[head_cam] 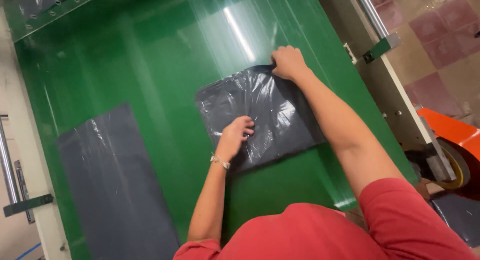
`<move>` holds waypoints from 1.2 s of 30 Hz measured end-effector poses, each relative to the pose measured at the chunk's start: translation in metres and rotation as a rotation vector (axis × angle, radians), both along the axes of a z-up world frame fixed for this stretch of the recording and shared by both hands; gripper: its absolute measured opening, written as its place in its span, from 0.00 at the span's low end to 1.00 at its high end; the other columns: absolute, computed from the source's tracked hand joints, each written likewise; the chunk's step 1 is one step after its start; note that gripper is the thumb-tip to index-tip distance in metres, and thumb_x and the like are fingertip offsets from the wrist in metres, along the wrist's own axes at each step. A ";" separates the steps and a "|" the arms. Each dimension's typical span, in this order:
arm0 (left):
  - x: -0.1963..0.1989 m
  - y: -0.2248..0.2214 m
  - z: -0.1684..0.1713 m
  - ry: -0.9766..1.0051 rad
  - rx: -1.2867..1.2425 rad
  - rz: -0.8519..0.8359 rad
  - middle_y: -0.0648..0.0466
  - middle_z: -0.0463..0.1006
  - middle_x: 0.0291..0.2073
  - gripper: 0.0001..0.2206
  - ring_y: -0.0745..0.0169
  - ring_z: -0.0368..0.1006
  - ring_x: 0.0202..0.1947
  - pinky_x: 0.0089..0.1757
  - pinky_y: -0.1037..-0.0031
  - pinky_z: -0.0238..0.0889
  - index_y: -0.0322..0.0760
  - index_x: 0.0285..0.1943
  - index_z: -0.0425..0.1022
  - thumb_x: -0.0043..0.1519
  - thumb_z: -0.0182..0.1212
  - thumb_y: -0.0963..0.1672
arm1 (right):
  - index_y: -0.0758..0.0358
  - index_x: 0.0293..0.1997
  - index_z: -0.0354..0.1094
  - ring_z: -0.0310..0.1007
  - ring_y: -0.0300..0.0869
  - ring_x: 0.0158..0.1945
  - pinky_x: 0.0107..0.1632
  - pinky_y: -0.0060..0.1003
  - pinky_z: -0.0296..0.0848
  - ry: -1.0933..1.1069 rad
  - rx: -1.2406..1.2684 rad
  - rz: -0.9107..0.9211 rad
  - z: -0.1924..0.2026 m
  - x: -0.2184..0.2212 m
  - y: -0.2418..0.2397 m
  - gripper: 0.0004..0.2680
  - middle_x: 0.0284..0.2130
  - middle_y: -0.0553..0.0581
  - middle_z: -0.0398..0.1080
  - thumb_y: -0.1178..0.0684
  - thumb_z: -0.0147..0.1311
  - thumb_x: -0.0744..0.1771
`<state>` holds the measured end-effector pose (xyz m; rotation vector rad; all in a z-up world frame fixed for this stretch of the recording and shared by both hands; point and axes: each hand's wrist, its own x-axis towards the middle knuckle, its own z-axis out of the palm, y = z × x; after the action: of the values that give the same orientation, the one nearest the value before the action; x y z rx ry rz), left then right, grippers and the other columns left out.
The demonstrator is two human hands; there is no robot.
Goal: Picking up plastic bags from a conveyor belt, folding them into a compact shape, and stacking them in a plastic crate.
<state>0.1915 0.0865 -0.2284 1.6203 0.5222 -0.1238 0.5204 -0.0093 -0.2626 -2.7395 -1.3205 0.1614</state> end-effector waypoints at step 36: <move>-0.001 -0.094 0.013 0.065 1.298 -0.200 0.45 0.50 0.75 0.35 0.47 0.34 0.77 0.67 0.44 0.35 0.39 0.76 0.53 0.61 0.47 0.56 | 0.63 0.72 0.51 0.48 0.55 0.74 0.73 0.52 0.43 0.027 0.494 0.331 0.016 -0.236 -0.072 0.34 0.69 0.65 0.54 0.24 0.35 0.66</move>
<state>0.1906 -0.0072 -0.2155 2.9441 0.5064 0.0392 0.2848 -0.0815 -0.2464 -2.1001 -1.5504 -0.0953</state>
